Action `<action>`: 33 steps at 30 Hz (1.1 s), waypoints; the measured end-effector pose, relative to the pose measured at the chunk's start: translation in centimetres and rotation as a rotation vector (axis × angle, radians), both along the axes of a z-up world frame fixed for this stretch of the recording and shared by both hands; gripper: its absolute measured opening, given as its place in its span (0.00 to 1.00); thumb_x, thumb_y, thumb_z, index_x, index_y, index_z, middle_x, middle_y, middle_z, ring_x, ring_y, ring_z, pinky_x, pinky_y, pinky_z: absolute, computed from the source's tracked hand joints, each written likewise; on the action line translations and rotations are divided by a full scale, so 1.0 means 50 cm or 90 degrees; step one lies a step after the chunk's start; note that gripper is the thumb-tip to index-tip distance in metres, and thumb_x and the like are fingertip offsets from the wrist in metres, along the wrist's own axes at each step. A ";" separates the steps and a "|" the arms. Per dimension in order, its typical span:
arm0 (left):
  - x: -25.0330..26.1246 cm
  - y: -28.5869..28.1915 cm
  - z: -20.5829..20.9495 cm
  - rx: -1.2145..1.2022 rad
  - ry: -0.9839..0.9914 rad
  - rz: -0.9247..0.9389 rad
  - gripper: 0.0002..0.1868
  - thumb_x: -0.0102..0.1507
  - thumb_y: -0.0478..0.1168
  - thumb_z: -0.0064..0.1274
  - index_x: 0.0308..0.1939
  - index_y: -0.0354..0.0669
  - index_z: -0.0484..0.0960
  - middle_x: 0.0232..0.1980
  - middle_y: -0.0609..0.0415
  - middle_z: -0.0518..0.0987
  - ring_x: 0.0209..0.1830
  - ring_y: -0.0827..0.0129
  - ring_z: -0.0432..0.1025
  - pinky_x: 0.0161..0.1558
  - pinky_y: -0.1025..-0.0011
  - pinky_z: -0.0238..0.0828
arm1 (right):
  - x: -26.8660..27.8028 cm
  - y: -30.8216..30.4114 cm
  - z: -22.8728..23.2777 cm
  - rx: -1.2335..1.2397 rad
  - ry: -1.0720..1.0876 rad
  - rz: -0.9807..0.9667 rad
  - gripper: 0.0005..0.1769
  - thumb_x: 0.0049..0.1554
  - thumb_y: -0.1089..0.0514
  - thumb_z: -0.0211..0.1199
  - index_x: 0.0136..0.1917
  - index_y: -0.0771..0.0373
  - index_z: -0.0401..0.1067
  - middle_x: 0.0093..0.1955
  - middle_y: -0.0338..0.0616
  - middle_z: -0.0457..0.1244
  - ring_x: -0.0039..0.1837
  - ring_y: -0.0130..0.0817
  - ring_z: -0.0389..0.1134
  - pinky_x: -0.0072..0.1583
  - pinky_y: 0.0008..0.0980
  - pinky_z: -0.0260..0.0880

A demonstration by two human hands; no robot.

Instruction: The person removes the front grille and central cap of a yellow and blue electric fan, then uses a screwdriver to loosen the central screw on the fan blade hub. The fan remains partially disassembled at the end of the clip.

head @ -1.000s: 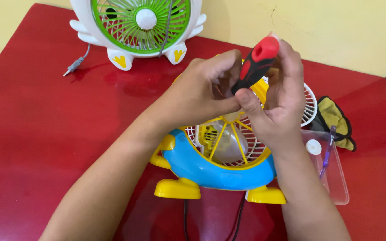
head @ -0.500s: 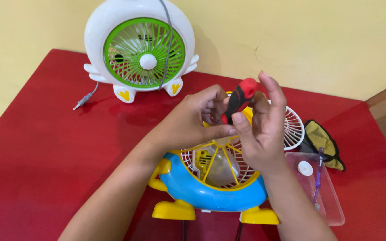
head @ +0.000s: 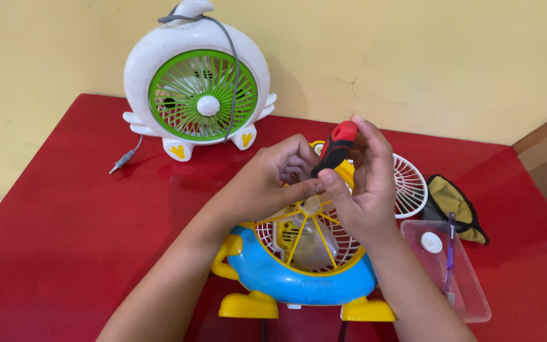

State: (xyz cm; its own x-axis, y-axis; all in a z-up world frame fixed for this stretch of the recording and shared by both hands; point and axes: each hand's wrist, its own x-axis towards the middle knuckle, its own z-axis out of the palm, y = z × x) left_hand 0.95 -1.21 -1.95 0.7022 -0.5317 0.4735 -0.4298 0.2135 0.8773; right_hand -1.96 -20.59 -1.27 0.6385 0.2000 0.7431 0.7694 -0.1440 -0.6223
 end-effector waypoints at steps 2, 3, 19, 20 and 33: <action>-0.001 0.001 0.003 0.023 -0.008 0.017 0.16 0.66 0.33 0.61 0.47 0.42 0.66 0.41 0.60 0.78 0.41 0.85 0.72 0.39 0.81 0.69 | 0.000 0.000 -0.002 -0.013 -0.005 -0.033 0.37 0.66 0.64 0.66 0.81 0.63 0.50 0.69 0.52 0.57 0.70 0.36 0.62 0.74 0.37 0.65; -0.002 0.001 0.005 0.032 -0.006 0.023 0.17 0.66 0.34 0.62 0.46 0.42 0.65 0.40 0.60 0.79 0.41 0.85 0.72 0.38 0.81 0.69 | -0.002 0.000 -0.002 -0.020 -0.008 -0.049 0.36 0.66 0.64 0.66 0.80 0.64 0.51 0.68 0.52 0.58 0.69 0.36 0.63 0.73 0.36 0.65; 0.016 0.003 -0.022 -0.003 0.009 -0.024 0.17 0.70 0.37 0.58 0.60 0.33 0.76 0.44 0.56 0.83 0.44 0.78 0.76 0.49 0.74 0.76 | -0.012 -0.008 0.004 -0.014 0.039 0.061 0.31 0.74 0.58 0.51 0.84 0.60 0.42 0.69 0.48 0.60 0.69 0.34 0.64 0.73 0.37 0.66; 0.018 0.002 -0.023 -0.006 0.002 -0.024 0.17 0.69 0.37 0.59 0.59 0.34 0.75 0.43 0.56 0.82 0.43 0.79 0.76 0.48 0.75 0.76 | -0.008 -0.011 0.004 -0.033 0.008 0.044 0.32 0.73 0.58 0.54 0.84 0.60 0.43 0.69 0.46 0.58 0.68 0.32 0.63 0.73 0.35 0.65; -0.011 0.011 0.009 0.062 -0.097 0.065 0.24 0.62 0.43 0.66 0.56 0.37 0.72 0.41 0.57 0.79 0.41 0.77 0.74 0.43 0.73 0.76 | -0.029 0.012 0.008 -0.045 0.004 0.020 0.34 0.71 0.65 0.57 0.84 0.60 0.46 0.67 0.50 0.60 0.68 0.33 0.65 0.70 0.36 0.69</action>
